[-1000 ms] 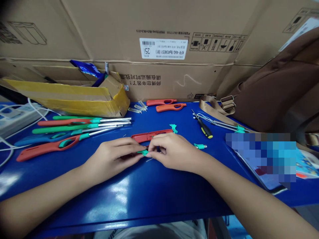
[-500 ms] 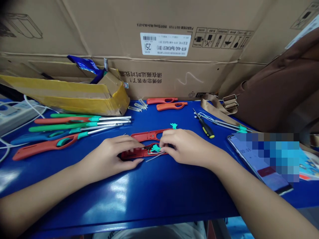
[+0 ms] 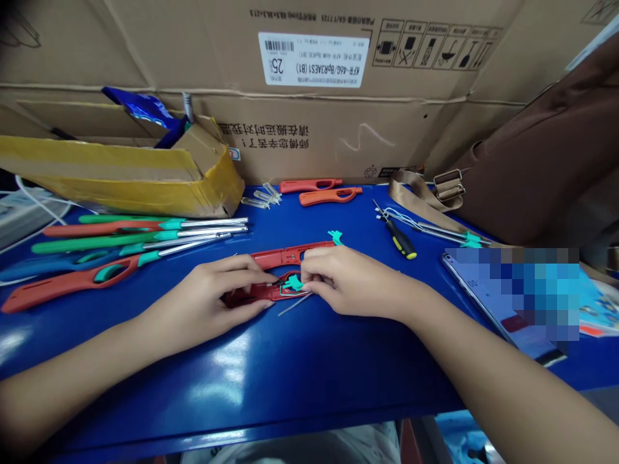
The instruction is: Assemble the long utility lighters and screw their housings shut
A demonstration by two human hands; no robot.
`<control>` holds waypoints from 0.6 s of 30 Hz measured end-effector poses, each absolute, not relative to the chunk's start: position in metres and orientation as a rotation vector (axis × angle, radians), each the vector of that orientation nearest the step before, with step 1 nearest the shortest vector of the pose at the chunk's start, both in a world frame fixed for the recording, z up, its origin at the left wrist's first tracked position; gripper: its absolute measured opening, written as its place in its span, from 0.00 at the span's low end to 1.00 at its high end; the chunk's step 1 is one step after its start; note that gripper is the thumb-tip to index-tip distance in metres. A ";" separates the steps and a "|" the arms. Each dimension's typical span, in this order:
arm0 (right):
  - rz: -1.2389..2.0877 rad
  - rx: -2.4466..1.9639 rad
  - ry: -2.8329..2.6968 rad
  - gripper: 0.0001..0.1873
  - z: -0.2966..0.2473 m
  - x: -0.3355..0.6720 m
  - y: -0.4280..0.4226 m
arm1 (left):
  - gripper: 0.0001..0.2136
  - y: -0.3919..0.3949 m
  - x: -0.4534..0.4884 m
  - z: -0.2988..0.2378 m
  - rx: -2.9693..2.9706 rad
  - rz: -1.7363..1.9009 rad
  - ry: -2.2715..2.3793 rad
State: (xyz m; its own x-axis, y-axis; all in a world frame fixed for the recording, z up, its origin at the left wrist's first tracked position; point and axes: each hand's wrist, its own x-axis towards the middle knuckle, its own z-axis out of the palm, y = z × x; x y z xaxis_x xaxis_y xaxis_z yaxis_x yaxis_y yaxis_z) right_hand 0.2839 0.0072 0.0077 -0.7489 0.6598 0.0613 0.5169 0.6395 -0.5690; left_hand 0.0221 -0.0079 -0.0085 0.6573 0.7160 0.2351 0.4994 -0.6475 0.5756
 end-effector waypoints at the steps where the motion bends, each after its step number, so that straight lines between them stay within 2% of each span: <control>1: 0.797 -0.938 -2.604 0.07 0.008 0.283 0.007 | 0.11 -0.009 0.023 -0.007 2.383 0.590 0.958; 6: 0.808 -0.945 -2.619 0.06 0.008 0.280 0.002 | 0.13 -0.013 0.025 -0.001 2.308 0.444 1.031; 18: 0.776 -0.860 -2.643 0.08 0.004 0.278 0.002 | 0.11 -0.012 0.026 -0.003 2.244 0.429 1.063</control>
